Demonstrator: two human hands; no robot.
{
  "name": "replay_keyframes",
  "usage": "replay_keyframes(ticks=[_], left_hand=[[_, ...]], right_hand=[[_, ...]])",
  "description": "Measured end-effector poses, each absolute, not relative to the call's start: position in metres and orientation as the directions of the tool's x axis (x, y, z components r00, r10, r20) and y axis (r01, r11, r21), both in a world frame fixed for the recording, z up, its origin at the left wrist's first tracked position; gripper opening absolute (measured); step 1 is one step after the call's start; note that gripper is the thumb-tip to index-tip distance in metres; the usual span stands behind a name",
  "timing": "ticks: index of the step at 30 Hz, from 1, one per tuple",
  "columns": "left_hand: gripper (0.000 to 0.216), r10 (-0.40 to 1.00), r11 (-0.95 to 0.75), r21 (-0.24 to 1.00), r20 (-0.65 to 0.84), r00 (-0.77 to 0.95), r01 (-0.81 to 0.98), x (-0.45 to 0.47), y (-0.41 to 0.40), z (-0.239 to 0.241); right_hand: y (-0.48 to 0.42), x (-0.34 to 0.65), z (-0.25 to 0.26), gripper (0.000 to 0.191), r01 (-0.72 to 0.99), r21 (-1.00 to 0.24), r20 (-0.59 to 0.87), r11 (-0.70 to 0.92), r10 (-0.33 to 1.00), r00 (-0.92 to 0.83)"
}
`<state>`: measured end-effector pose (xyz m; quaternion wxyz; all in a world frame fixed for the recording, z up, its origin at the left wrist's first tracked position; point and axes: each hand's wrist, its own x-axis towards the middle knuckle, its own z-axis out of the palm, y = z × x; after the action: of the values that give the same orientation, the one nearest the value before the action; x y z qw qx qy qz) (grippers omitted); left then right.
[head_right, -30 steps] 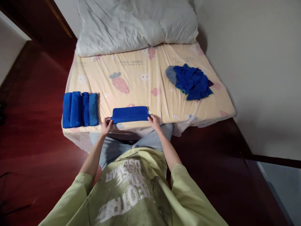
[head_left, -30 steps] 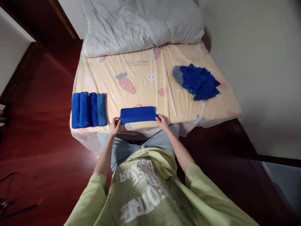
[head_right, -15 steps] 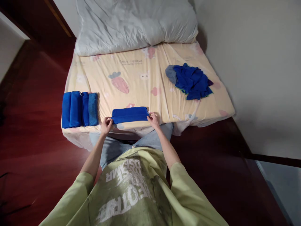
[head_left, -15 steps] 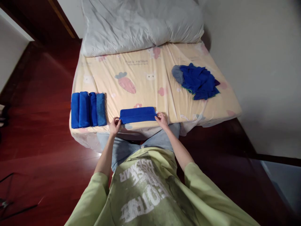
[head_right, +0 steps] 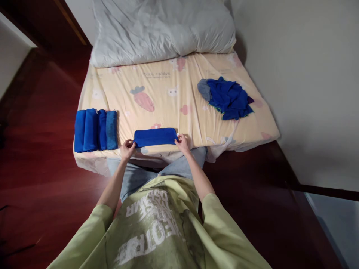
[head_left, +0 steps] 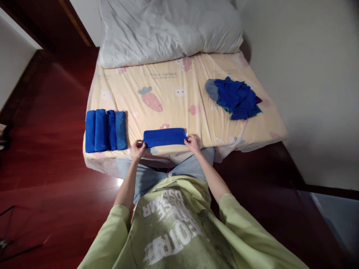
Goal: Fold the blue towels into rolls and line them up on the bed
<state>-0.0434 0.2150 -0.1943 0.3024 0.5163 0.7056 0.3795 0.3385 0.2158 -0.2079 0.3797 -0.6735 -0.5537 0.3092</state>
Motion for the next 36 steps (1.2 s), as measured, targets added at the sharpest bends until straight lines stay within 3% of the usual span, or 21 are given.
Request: replay_keyframes(ticks=[5, 8, 13, 15, 18, 25, 29, 36], left_hand=[[0.032, 0.955, 0.19, 0.823, -0.028, -0.297, 0.536, -0.042, 0.214, -0.197], [0.03, 0.951, 0.114, 0.787, 0.089, -0.295, 0.606, -0.044, 0.214, -0.194], [0.018, 0.96, -0.11, 0.735, 0.253, -0.12, 0.67, -0.043, 0.212, -0.185], [0.015, 0.97, -0.136, 0.712, 0.236, -0.053, 0.689, -0.04, 0.21, -0.185], [0.022, 0.973, -0.162, 0.719, 0.229, -0.01, 0.676, -0.038, 0.206, -0.187], [0.037, 0.976, -0.218, 0.735, 0.165, 0.143, 0.642, -0.055, 0.2, -0.186], [0.051, 0.977, -0.211, 0.74, 0.163, 0.134, 0.639, -0.058, 0.202, -0.188], [0.04, 0.995, -0.096, 0.785, 0.097, 0.032, 0.612, -0.054, 0.206, -0.185]], right_hand=[[0.219, 0.341, -0.212, 0.028, 0.517, -0.85, -0.02, -0.104, 0.986, 0.165], [0.217, 0.345, -0.213, 0.026, 0.565, -0.82, 0.004, -0.085, 0.988, 0.154], [0.208, 0.346, -0.209, 0.019, 0.657, -0.744, 0.214, 0.116, 0.974, 0.07], [0.204, 0.344, -0.206, 0.023, 0.698, -0.68, 0.293, 0.225, 0.956, -0.022], [0.199, 0.342, -0.202, 0.036, 0.744, -0.612, 0.274, 0.27, 0.954, -0.12], [0.201, 0.356, -0.195, 0.051, 0.687, -0.639, 0.247, 0.345, 0.939, -0.241], [0.205, 0.36, -0.194, 0.058, 0.679, -0.643, 0.24, 0.353, 0.936, -0.258], [0.203, 0.356, -0.198, 0.055, 0.656, -0.69, 0.23, 0.307, 0.952, -0.204]])
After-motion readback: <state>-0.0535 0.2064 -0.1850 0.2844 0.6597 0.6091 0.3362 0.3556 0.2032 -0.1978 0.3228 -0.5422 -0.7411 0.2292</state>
